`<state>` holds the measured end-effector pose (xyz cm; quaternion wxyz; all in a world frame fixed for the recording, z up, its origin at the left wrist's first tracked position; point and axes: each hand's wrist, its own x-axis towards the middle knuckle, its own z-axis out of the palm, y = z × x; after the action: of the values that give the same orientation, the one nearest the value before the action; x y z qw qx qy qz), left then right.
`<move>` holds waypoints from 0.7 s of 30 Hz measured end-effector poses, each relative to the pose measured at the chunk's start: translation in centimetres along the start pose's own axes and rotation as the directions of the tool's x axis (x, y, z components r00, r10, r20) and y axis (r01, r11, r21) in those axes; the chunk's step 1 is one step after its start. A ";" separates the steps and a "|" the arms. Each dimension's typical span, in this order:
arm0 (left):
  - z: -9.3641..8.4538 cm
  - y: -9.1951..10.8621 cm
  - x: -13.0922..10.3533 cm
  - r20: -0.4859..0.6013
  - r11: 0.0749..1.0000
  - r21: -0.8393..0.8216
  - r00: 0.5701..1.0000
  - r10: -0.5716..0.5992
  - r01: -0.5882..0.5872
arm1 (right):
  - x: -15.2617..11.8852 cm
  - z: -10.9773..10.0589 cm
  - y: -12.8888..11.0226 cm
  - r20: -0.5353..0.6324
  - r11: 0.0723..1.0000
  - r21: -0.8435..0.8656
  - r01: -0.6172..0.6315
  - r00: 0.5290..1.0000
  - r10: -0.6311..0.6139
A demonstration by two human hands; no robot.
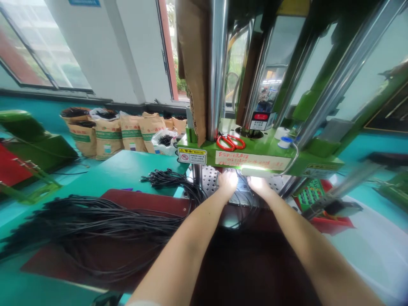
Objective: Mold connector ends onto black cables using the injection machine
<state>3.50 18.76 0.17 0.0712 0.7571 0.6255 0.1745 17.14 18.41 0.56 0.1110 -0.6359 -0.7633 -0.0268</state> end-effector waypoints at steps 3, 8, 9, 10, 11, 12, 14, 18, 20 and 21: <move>-0.1 0.8 -0.2 -0.037 1.000 -0.022 0.999 -0.022 0.021 | -0.2 -0.4 0.1 0.012 0.997 -0.025 0.080 0.997 -0.079; 0.6 2.0 -1.1 -0.052 0.998 -0.056 0.998 0.026 -0.029 | -0.5 -0.4 0.1 0.018 0.977 -0.073 0.202 0.979 -0.201; 0.7 2.1 -1.1 -0.040 0.997 -0.059 0.999 0.037 -0.039 | -0.4 -0.3 0.0 0.017 0.974 -0.083 0.212 0.977 -0.211; 0.8 2.0 -1.1 -0.032 0.997 -0.062 0.998 0.045 -0.047 | -0.4 -0.2 -0.1 0.019 0.971 -0.094 0.218 0.976 -0.217; 0.9 1.9 -1.0 -0.028 0.997 -0.063 0.998 0.049 -0.051 | -0.3 -0.1 -0.3 0.023 0.970 -0.105 0.220 0.975 -0.219; 0.9 1.8 -0.9 -0.028 0.996 -0.065 0.998 0.054 -0.056 | -0.2 0.0 -0.5 0.027 0.969 -0.116 0.219 0.976 -0.217; 1.0 1.5 -0.7 -0.034 0.995 -0.070 0.997 0.065 -0.067 | -0.1 0.2 -0.8 0.032 0.968 -0.140 0.207 0.978 -0.205; 1.4 1.2 -0.4 -0.062 0.993 -0.082 0.995 0.077 -0.082 | 0.0 0.4 -1.4 0.036 0.969 -0.176 0.171 0.985 -0.167; 1.6 1.3 -0.4 -0.069 0.992 -0.088 0.994 0.081 -0.087 | 0.0 0.4 -1.6 0.038 0.971 -0.180 0.157 0.988 -0.152; 1.7 1.3 -0.4 -0.068 0.992 -0.090 0.994 0.081 -0.087 | 0.0 0.4 -1.7 0.037 0.973 -0.178 0.150 0.989 -0.145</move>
<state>5.22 18.33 -1.01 0.0787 0.7726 0.5863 0.2305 15.48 18.17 0.37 0.0415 -0.5851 -0.8041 -0.0965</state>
